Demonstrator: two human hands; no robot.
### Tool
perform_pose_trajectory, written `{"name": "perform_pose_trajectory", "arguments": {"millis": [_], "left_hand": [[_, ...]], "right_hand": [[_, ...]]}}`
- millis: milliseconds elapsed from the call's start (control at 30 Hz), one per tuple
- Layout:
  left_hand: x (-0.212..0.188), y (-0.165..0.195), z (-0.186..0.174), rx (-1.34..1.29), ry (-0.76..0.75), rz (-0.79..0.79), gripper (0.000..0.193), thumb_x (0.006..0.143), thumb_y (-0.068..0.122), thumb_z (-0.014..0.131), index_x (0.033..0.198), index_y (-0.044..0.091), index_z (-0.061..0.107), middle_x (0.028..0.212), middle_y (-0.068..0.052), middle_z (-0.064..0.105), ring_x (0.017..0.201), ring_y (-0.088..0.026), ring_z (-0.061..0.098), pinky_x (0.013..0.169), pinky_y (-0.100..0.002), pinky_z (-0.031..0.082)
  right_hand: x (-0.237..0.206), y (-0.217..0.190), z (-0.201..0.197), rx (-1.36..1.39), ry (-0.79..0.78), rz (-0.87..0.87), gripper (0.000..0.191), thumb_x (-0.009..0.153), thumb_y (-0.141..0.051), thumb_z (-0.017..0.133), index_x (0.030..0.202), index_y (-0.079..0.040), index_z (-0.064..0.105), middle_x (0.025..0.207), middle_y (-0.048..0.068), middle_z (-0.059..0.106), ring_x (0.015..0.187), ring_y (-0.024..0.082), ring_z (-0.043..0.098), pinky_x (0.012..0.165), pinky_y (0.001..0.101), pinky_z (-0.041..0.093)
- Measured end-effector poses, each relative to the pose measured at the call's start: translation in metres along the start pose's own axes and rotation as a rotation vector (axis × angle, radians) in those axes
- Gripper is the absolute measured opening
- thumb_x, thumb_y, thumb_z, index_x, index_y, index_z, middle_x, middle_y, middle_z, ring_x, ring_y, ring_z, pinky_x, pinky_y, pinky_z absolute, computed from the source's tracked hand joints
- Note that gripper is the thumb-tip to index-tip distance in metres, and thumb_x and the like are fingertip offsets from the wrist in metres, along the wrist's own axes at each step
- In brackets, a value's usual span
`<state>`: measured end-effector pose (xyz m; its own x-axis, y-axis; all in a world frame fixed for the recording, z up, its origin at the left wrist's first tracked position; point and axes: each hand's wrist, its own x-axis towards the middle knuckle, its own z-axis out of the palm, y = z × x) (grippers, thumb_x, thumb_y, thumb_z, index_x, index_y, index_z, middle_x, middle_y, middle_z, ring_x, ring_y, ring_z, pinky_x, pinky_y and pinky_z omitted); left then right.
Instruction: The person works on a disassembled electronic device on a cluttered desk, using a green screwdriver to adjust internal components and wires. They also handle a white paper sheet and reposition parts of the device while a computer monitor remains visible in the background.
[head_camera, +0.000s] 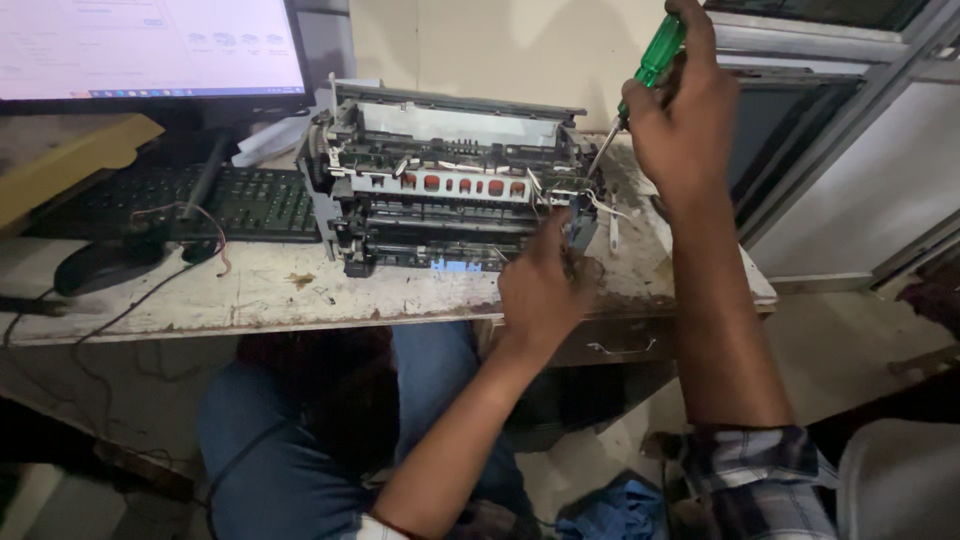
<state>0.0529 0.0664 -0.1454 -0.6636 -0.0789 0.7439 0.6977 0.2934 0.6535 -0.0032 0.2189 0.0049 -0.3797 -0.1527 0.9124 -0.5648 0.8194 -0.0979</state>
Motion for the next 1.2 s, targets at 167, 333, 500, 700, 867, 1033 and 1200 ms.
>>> {"name": "perform_pose_trajectory", "arguments": {"millis": [167, 333, 500, 700, 867, 1033, 1200], "left_hand": [[-0.001, 0.001, -0.004, 0.13, 0.061, 0.118, 0.049, 0.085, 0.012, 0.064, 0.133, 0.008, 0.06, 0.111, -0.018, 0.072, 0.09, -0.038, 0.073, 0.077, -0.047, 0.059], [-0.002, -0.003, -0.003, 0.23, 0.01, 0.179, 0.054, 0.082, 0.011, 0.064, 0.136, 0.007, 0.06, 0.1, -0.017, 0.07, 0.079, -0.035, 0.073, 0.067, -0.045, 0.06], [-0.004, -0.003, -0.003, 0.142, 0.027, 0.16, 0.054, 0.083, 0.011, 0.066, 0.136, 0.007, 0.06, 0.097, -0.014, 0.069, 0.082, -0.034, 0.071, 0.071, -0.046, 0.058], [-0.01, 0.01, 0.0, 0.004, -0.018, 0.079, 0.048, 0.089, 0.013, 0.064, 0.136, 0.01, 0.061, 0.1, -0.011, 0.071, 0.084, -0.032, 0.072, 0.074, -0.044, 0.058], [-0.017, 0.012, -0.011, 0.306, -0.016, 0.193, 0.057, 0.082, 0.02, 0.071, 0.138, 0.014, 0.064, 0.119, -0.011, 0.059, 0.104, -0.032, 0.06, 0.082, -0.045, 0.051], [-0.008, 0.001, -0.015, 0.547, 0.003, 0.385, 0.056, 0.077, 0.024, 0.073, 0.131, 0.013, 0.066, 0.148, -0.006, 0.051, 0.114, -0.031, 0.053, 0.084, -0.044, 0.044], [-0.004, -0.01, -0.014, 0.604, -0.116, 0.415, 0.051, 0.08, 0.023, 0.071, 0.129, 0.01, 0.067, 0.152, -0.005, 0.053, 0.107, -0.029, 0.054, 0.079, -0.042, 0.043]], "right_hand": [[-0.002, 0.0, 0.0, 0.047, 0.019, 0.026, 0.062, 0.093, 0.0, 0.073, 0.15, -0.007, 0.048, 0.08, 0.01, 0.064, 0.068, 0.02, 0.065, 0.073, 0.0344, 0.053], [-0.004, 0.005, 0.004, 0.042, 0.034, 0.056, 0.061, 0.093, 0.0, 0.072, 0.149, -0.006, 0.049, 0.081, 0.009, 0.064, 0.07, 0.02, 0.064, 0.072, 0.0352, 0.054], [-0.003, 0.011, 0.006, 0.044, 0.057, 0.052, 0.061, 0.089, 0.003, 0.069, 0.146, -0.001, 0.049, 0.079, 0.01, 0.064, 0.072, 0.022, 0.064, 0.073, 0.0357, 0.055], [-0.001, 0.008, 0.005, 0.057, 0.058, 0.073, 0.056, 0.09, 0.003, 0.07, 0.143, 0.0, 0.051, 0.08, 0.011, 0.067, 0.072, 0.024, 0.067, 0.069, 0.0366, 0.053], [-0.003, 0.001, 0.002, 0.019, 0.045, 0.007, 0.055, 0.091, 0.003, 0.068, 0.143, 0.002, 0.05, 0.082, 0.012, 0.068, 0.069, 0.024, 0.069, 0.072, 0.0366, 0.055], [-0.006, -0.002, 0.0, 0.049, 0.018, 0.006, 0.049, 0.095, 0.002, 0.069, 0.14, 0.001, 0.051, 0.08, 0.013, 0.067, 0.067, 0.027, 0.068, 0.066, 0.0354, 0.053], [-0.006, 0.003, 0.002, 0.041, 0.069, -0.086, 0.055, 0.092, 0.003, 0.069, 0.144, 0.003, 0.049, 0.08, 0.014, 0.065, 0.073, 0.028, 0.066, 0.071, 0.0373, 0.053]]}}
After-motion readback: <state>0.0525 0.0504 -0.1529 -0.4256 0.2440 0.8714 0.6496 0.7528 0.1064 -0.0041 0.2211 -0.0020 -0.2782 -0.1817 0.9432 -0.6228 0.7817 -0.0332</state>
